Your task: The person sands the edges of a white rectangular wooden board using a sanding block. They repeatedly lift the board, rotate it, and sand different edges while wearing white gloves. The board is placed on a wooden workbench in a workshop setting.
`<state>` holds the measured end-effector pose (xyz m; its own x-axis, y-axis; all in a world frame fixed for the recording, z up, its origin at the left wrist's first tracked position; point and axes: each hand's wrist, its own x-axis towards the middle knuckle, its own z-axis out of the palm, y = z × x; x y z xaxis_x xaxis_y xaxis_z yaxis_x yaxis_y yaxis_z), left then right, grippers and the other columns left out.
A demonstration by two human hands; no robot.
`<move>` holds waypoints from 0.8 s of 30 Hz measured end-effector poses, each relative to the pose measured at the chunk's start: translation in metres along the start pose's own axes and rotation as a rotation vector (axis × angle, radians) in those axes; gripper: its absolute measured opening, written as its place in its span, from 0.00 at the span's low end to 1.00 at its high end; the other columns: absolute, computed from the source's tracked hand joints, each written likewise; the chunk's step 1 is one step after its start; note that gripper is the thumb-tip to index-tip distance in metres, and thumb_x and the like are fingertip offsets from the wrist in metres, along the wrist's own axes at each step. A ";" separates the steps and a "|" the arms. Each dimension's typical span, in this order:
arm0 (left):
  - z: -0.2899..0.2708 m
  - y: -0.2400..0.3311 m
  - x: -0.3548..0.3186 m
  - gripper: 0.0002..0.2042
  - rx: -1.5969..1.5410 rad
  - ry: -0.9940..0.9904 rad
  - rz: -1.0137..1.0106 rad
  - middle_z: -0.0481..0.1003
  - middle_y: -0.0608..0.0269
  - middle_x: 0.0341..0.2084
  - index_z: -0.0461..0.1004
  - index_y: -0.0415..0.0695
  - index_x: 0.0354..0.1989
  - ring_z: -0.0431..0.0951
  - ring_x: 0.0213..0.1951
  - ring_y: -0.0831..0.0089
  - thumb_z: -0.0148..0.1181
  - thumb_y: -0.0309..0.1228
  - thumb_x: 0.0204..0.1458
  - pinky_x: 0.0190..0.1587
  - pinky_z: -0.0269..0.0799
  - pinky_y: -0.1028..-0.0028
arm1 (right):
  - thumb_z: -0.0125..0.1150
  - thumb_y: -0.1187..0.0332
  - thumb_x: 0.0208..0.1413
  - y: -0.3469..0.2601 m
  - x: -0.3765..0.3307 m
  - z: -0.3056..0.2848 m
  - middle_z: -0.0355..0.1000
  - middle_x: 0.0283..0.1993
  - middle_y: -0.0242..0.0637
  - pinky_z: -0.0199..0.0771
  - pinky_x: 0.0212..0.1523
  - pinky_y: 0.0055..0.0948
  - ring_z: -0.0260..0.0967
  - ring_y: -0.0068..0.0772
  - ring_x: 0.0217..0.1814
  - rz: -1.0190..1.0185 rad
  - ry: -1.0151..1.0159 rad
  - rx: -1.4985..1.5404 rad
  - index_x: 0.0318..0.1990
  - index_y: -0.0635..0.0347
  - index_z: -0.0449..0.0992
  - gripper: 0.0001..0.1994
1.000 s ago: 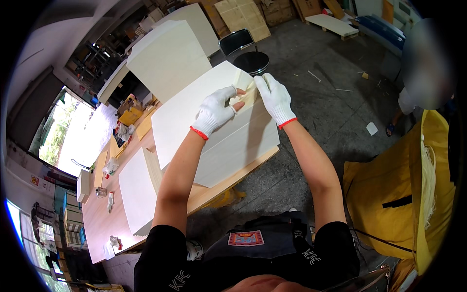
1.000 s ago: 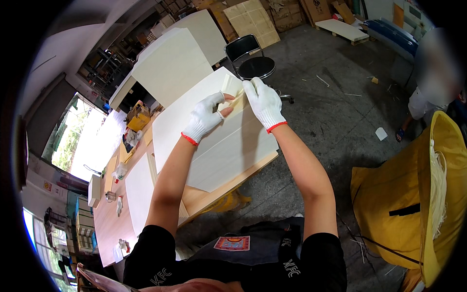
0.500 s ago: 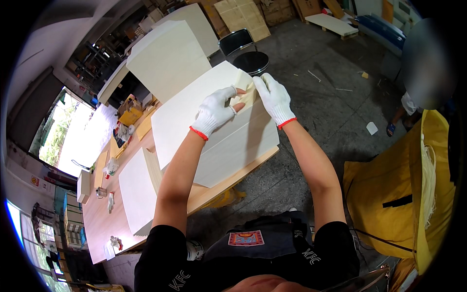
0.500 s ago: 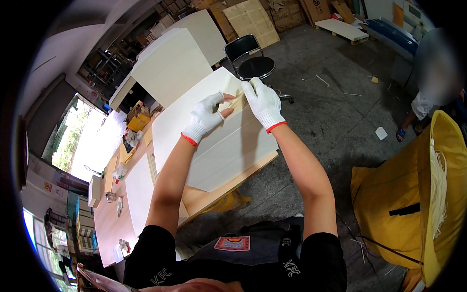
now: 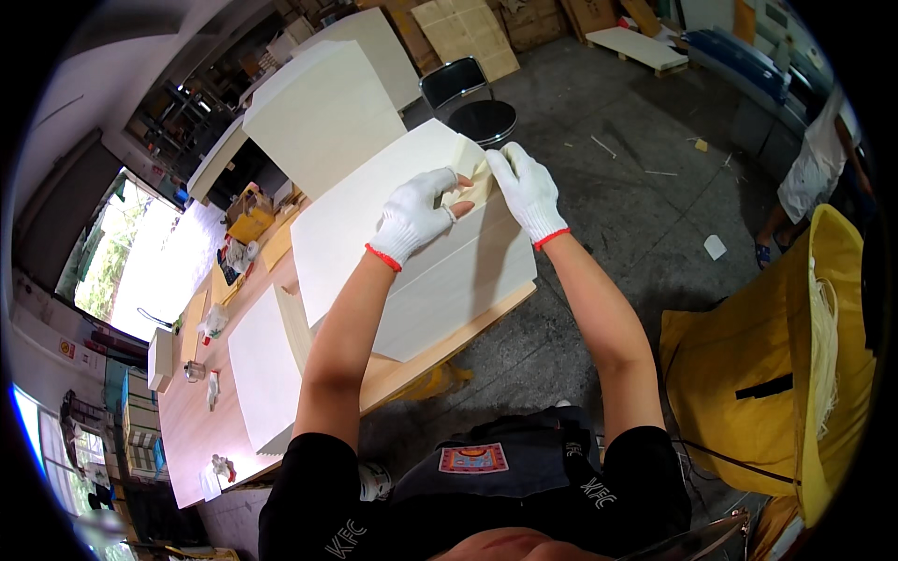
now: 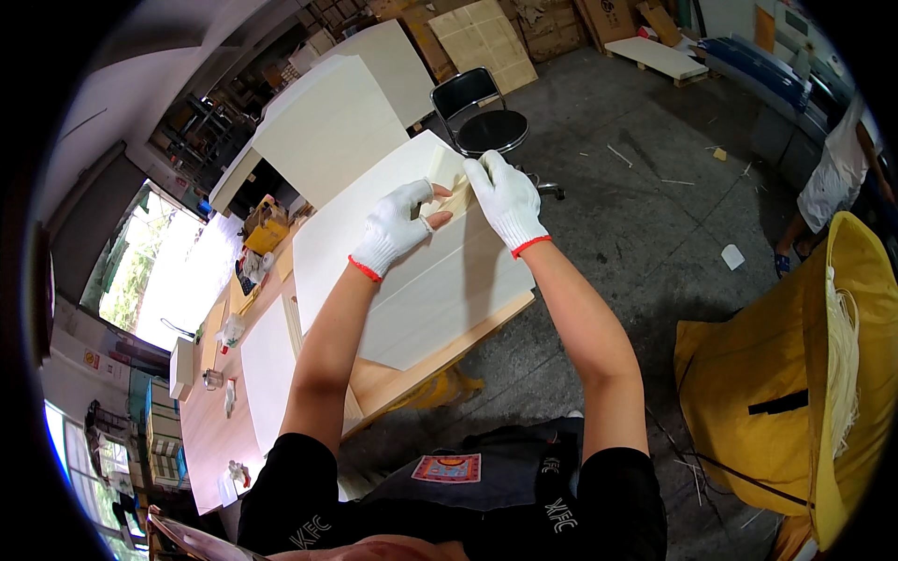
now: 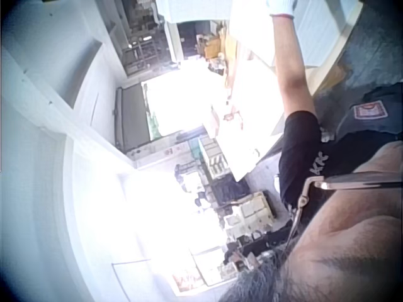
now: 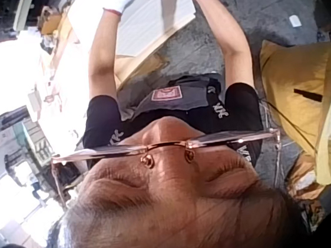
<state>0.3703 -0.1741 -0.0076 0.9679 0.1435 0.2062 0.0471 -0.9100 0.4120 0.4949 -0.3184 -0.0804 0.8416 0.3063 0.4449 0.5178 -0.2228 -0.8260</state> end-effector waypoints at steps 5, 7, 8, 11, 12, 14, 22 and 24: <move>-0.002 0.003 0.001 0.17 -0.028 -0.033 -0.033 0.79 0.55 0.40 0.79 0.52 0.53 0.80 0.39 0.64 0.66 0.34 0.54 0.44 0.76 0.65 | 0.47 0.43 0.66 0.000 0.001 -0.002 0.78 0.35 0.50 0.71 0.44 0.50 0.76 0.58 0.42 0.006 -0.007 0.011 0.41 0.57 0.75 0.24; -0.004 0.005 -0.003 0.19 0.060 -0.038 0.037 0.79 0.55 0.43 0.77 0.53 0.55 0.81 0.42 0.62 0.64 0.31 0.53 0.45 0.77 0.64 | 0.48 0.42 0.65 -0.005 -0.002 -0.005 0.79 0.36 0.51 0.71 0.45 0.50 0.76 0.59 0.43 0.018 -0.032 0.035 0.42 0.57 0.76 0.25; -0.006 0.005 -0.005 0.21 0.151 -0.027 0.124 0.78 0.54 0.46 0.76 0.54 0.57 0.81 0.43 0.61 0.63 0.29 0.52 0.45 0.77 0.63 | 0.49 0.42 0.65 -0.005 -0.002 -0.008 0.79 0.36 0.51 0.71 0.45 0.50 0.76 0.59 0.44 0.020 -0.012 0.039 0.42 0.57 0.76 0.25; -0.004 0.015 -0.015 0.25 0.259 0.039 0.251 0.77 0.52 0.52 0.73 0.55 0.60 0.80 0.48 0.56 0.60 0.26 0.50 0.46 0.78 0.59 | 0.51 0.40 0.63 0.016 0.002 -0.034 0.79 0.37 0.52 0.72 0.47 0.49 0.77 0.59 0.46 0.072 0.062 0.029 0.43 0.57 0.77 0.26; -0.006 0.017 -0.023 0.25 0.281 0.072 0.249 0.76 0.51 0.54 0.72 0.55 0.60 0.80 0.50 0.54 0.59 0.25 0.49 0.47 0.78 0.58 | 0.51 0.40 0.64 0.015 0.000 -0.039 0.79 0.35 0.49 0.72 0.46 0.47 0.77 0.56 0.43 0.056 0.134 0.001 0.43 0.58 0.77 0.26; -0.005 0.013 -0.027 0.22 0.489 0.035 0.050 0.76 0.47 0.54 0.72 0.52 0.57 0.79 0.51 0.52 0.58 0.27 0.51 0.47 0.77 0.57 | 0.51 0.41 0.64 0.014 0.004 -0.045 0.78 0.32 0.45 0.73 0.42 0.42 0.78 0.49 0.39 0.145 0.063 0.078 0.42 0.58 0.77 0.26; -0.084 -0.011 -0.018 0.22 0.330 0.231 -0.373 0.80 0.40 0.40 0.76 0.40 0.51 0.81 0.42 0.40 0.54 0.46 0.57 0.48 0.77 0.53 | 0.57 0.44 0.62 -0.090 -0.044 0.009 0.79 0.35 0.40 0.76 0.42 0.36 0.79 0.41 0.37 -0.342 -0.188 0.214 0.44 0.58 0.79 0.24; -0.119 -0.052 -0.026 0.24 0.159 0.474 -0.413 0.81 0.41 0.40 0.80 0.40 0.47 0.81 0.42 0.40 0.58 0.51 0.55 0.48 0.77 0.56 | 0.61 0.43 0.58 -0.116 -0.059 0.042 0.79 0.44 0.44 0.76 0.49 0.39 0.78 0.44 0.45 -0.521 -0.273 0.127 0.48 0.59 0.78 0.26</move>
<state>0.3138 -0.0841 0.0715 0.6499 0.6175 0.4431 0.4636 -0.7841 0.4127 0.3786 -0.2721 -0.0254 0.4032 0.5759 0.7112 0.8148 0.1279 -0.5655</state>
